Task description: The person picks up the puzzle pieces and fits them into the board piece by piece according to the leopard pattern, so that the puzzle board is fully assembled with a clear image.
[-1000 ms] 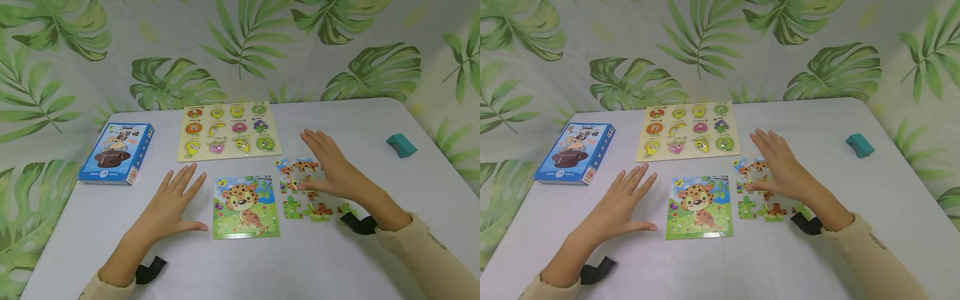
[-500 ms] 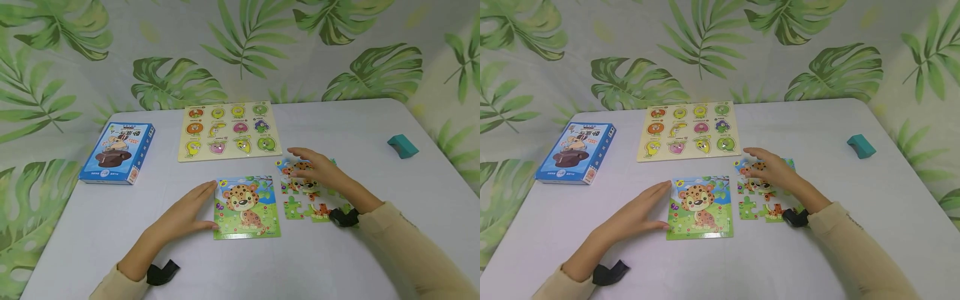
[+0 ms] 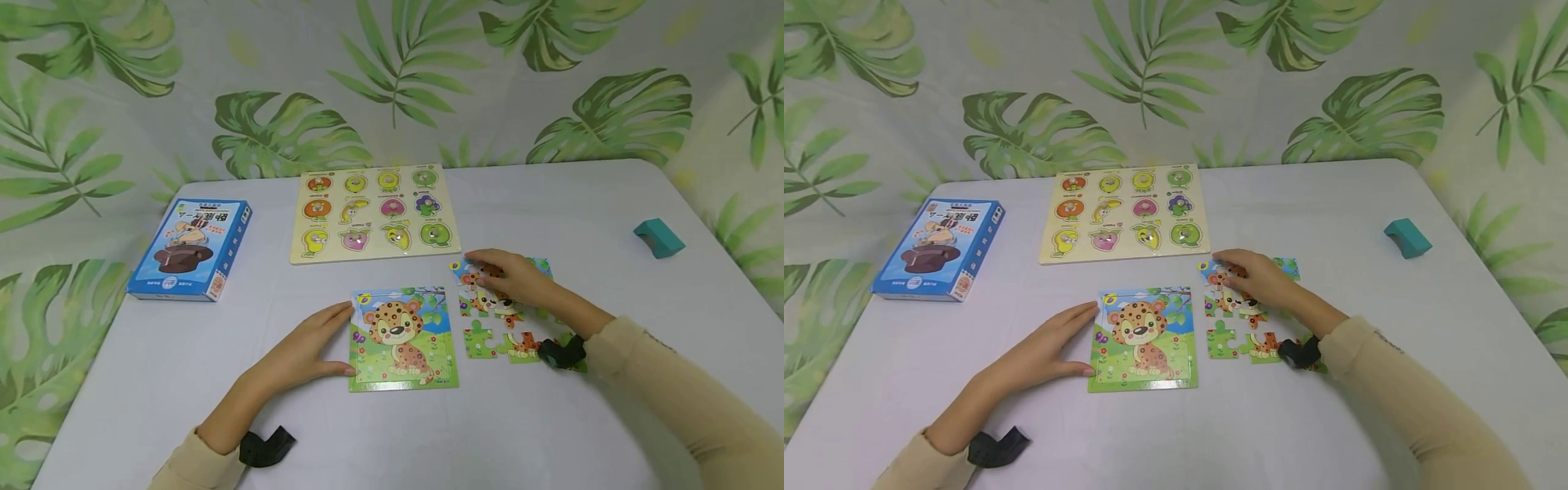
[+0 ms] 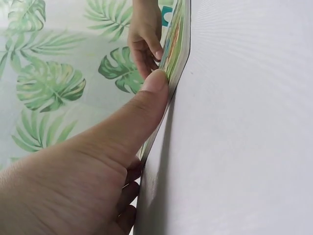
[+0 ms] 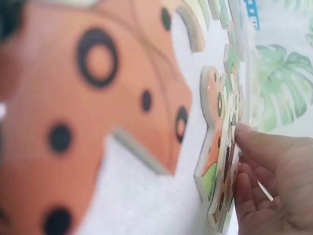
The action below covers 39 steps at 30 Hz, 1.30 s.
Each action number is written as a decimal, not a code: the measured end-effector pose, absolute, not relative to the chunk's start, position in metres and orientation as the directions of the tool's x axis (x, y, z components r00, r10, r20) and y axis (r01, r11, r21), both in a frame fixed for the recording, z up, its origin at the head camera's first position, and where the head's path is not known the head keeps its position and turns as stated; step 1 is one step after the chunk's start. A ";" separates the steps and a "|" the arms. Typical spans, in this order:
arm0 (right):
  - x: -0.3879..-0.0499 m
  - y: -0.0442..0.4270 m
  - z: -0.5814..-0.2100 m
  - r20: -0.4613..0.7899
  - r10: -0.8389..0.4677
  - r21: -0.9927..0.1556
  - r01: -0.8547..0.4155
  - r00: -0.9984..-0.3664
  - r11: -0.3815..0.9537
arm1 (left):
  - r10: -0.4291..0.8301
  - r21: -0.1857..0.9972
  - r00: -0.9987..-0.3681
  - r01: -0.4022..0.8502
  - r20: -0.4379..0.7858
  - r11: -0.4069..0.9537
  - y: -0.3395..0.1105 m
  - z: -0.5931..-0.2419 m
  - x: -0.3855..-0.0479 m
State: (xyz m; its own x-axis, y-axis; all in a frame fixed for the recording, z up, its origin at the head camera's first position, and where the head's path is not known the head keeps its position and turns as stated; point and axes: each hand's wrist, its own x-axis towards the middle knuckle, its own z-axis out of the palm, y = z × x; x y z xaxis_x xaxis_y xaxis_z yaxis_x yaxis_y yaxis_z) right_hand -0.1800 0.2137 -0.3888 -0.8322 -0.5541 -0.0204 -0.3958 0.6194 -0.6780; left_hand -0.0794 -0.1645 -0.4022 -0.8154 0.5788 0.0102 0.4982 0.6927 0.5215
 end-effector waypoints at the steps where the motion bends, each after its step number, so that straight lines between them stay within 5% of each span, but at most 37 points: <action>1: -0.181 0.214 -0.389 -0.017 -0.558 -0.674 -0.403 -0.830 0.620 | 0.580 0.522 -0.815 0.499 0.011 0.692 -0.165 -0.402 -0.079; 16: -0.165 0.202 -0.365 0.110 -0.557 -0.627 -0.492 -0.823 0.604 | 0.573 0.535 -0.819 0.485 0.002 0.692 -0.165 -0.404 -0.080; 24: -0.132 0.157 -0.342 0.247 -0.622 -0.683 -0.589 -0.743 0.432 | 0.574 0.528 -0.818 0.496 0.019 0.689 -0.166 -0.405 -0.080; 39: -0.126 0.093 -0.391 0.085 -0.664 -0.638 -0.552 -0.743 0.537 | 0.573 0.522 -0.820 0.491 0.005 0.698 -0.165 -0.406 -0.079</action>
